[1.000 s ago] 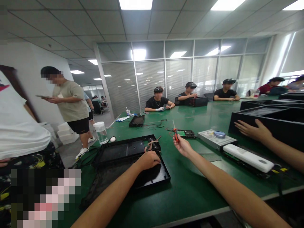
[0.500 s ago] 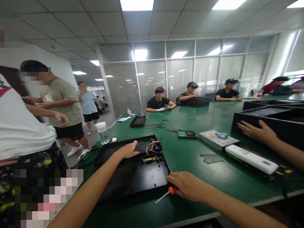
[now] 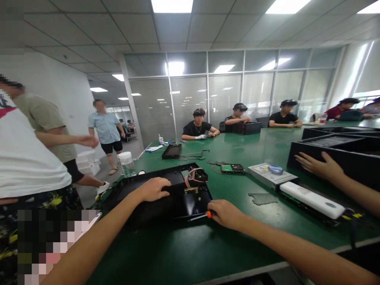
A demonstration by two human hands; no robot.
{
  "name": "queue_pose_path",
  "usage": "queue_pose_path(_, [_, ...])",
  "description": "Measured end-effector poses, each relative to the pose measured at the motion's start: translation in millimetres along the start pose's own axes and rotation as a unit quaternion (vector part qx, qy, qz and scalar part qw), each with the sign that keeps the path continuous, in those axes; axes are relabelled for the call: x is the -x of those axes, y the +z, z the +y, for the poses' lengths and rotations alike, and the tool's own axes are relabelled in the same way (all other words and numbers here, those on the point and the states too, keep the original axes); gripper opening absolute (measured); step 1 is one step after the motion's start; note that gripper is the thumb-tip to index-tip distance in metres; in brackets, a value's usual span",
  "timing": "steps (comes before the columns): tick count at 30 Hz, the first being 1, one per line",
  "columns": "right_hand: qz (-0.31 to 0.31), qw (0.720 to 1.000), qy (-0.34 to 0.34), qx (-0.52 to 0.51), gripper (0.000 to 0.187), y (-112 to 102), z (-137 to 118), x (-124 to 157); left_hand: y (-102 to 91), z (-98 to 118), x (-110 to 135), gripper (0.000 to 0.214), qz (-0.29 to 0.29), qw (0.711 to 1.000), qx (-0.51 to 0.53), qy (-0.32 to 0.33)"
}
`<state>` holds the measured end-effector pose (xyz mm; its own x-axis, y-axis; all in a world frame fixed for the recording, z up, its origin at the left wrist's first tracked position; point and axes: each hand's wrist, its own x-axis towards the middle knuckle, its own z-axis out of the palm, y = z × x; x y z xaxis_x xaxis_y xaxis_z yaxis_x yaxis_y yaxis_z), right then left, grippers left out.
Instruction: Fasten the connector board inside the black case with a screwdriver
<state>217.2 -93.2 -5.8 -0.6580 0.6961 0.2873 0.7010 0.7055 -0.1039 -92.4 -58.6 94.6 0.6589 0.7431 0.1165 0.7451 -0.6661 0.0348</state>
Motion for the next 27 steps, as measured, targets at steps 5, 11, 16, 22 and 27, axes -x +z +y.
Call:
queue_pose_path(5, [0.066, 0.995, -0.028, -0.076, 0.028, 3, 33, -54, -20.2, 55, 39, 0.018, -0.041, 0.999, 0.003, 0.029])
queue_pose_path(11, [0.03, 0.996, -0.08, -0.022, 0.035, 14, 66, -65, 9.0, 86, 75, 0.009, -0.062, 0.997, 0.01, 0.032])
queue_pose_path(16, [0.034, 0.985, 0.057, 0.159, 0.034, 7, 118, -44, 34.5, 87, 86, 0.008, -0.085, 0.996, 0.027, 0.025])
queue_pose_path(22, [0.042, 0.949, 0.286, 0.126, 0.024, -12, 147, -30, 41.5, 67, 71, 0.02, -0.108, 0.993, 0.044, 0.036])
queue_pose_path(27, [0.048, 0.97, 0.231, -0.05, 0.041, -7, 104, -49, 42.3, 17, 19, 0.038, -0.017, 0.999, 0.033, -0.016])
